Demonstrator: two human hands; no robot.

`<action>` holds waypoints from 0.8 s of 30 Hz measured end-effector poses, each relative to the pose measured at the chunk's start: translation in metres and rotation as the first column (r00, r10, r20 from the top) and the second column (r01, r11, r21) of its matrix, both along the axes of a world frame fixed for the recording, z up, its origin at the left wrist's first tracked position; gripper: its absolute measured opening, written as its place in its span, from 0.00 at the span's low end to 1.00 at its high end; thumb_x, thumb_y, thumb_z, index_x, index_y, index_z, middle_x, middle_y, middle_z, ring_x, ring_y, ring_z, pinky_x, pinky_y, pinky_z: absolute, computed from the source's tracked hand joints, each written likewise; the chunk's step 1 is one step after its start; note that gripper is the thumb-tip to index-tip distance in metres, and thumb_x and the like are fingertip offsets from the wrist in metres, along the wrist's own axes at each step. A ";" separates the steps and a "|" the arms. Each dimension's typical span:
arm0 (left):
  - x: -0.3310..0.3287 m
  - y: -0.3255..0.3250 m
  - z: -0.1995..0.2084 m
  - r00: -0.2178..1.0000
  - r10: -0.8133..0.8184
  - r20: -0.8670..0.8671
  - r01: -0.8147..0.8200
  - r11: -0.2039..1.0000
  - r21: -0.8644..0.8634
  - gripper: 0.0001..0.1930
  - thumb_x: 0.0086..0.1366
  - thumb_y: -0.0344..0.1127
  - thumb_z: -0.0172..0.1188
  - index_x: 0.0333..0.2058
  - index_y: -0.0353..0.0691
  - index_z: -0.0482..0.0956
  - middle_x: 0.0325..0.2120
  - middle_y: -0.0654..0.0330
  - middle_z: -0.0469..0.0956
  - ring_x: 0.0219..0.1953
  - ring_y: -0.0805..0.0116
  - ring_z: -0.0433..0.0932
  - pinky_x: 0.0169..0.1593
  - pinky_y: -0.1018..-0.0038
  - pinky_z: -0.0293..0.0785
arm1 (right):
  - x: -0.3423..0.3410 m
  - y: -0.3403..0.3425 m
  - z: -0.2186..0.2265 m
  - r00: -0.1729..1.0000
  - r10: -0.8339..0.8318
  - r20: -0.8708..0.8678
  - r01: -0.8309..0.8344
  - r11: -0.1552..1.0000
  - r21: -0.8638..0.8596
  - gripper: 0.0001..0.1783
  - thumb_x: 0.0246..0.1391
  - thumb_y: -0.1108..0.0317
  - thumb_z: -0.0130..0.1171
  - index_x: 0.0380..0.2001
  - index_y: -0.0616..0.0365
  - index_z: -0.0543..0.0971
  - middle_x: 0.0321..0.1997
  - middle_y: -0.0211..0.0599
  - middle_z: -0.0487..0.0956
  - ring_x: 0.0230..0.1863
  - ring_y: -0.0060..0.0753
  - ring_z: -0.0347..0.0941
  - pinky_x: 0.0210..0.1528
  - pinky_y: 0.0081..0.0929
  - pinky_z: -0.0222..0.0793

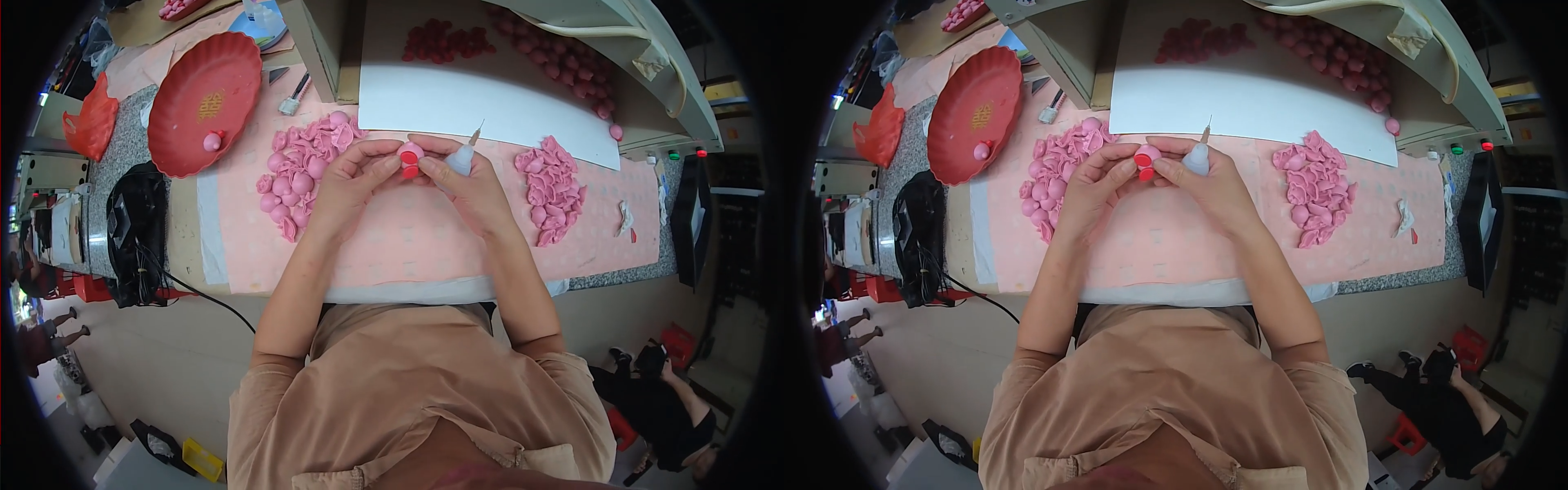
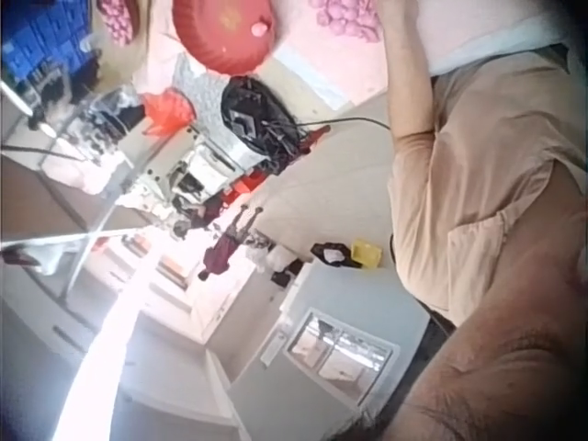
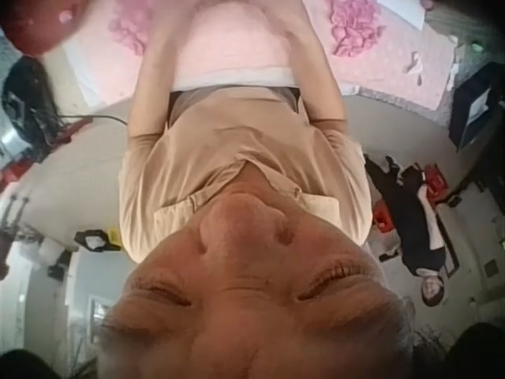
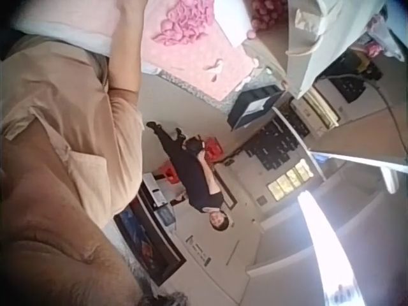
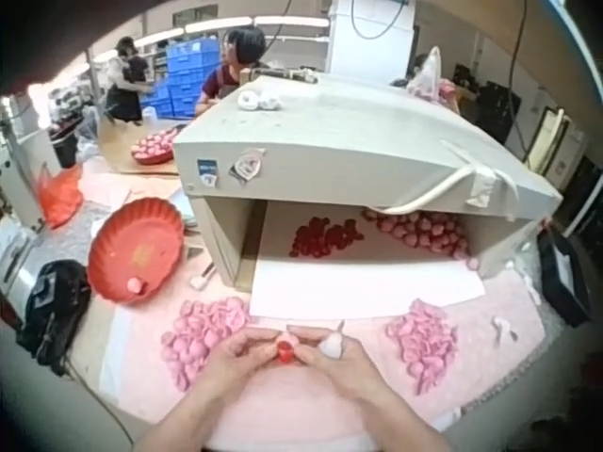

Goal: Glue small toy parts together at a factory workbench.

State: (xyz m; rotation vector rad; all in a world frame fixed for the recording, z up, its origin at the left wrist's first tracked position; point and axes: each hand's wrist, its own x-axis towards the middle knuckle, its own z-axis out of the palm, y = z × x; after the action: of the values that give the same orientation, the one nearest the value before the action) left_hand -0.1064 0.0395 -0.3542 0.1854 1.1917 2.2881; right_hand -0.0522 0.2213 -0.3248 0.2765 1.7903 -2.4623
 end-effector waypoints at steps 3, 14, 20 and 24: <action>0.001 0.001 0.006 1.000 -0.013 0.000 0.013 0.995 -0.101 0.14 0.65 0.27 0.59 0.49 0.32 0.75 0.44 0.56 0.79 0.46 0.69 0.79 0.52 0.74 0.77 | 0.001 0.005 -0.002 0.998 0.060 0.026 -0.061 0.997 0.044 0.19 0.59 0.71 0.59 0.52 0.66 0.75 0.48 0.39 0.79 0.47 0.27 0.76 0.50 0.25 0.74; 0.000 0.002 -0.007 0.994 -0.075 -0.077 0.051 0.960 -0.276 0.13 0.67 0.28 0.57 0.48 0.30 0.75 0.43 0.56 0.79 0.45 0.72 0.79 0.50 0.78 0.77 | -0.002 0.009 -0.018 0.997 0.055 0.060 -0.059 0.997 0.059 0.17 0.58 0.70 0.61 0.49 0.68 0.78 0.44 0.39 0.81 0.43 0.25 0.78 0.49 0.21 0.75; 0.000 0.003 -0.012 0.994 -0.087 -0.073 0.061 0.954 -0.295 0.13 0.68 0.30 0.57 0.47 0.30 0.74 0.43 0.56 0.79 0.45 0.72 0.79 0.51 0.78 0.77 | -0.003 0.009 -0.027 0.995 0.052 0.085 -0.055 0.998 0.023 0.17 0.58 0.70 0.61 0.49 0.68 0.77 0.44 0.40 0.81 0.43 0.26 0.78 0.48 0.22 0.75; 0.000 0.003 -0.012 0.993 -0.088 -0.075 0.062 0.954 -0.294 0.13 0.68 0.31 0.57 0.47 0.30 0.73 0.43 0.57 0.79 0.45 0.72 0.79 0.51 0.78 0.77 | -0.003 0.008 -0.028 0.996 0.048 0.081 -0.049 0.999 0.012 0.17 0.58 0.70 0.61 0.48 0.68 0.78 0.44 0.40 0.81 0.43 0.26 0.78 0.48 0.22 0.75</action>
State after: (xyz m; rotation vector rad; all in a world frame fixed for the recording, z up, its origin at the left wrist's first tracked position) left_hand -0.1062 0.0423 -0.3661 0.2173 1.5241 2.0275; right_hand -0.0553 0.2298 -0.3525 0.3252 1.7611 -2.3719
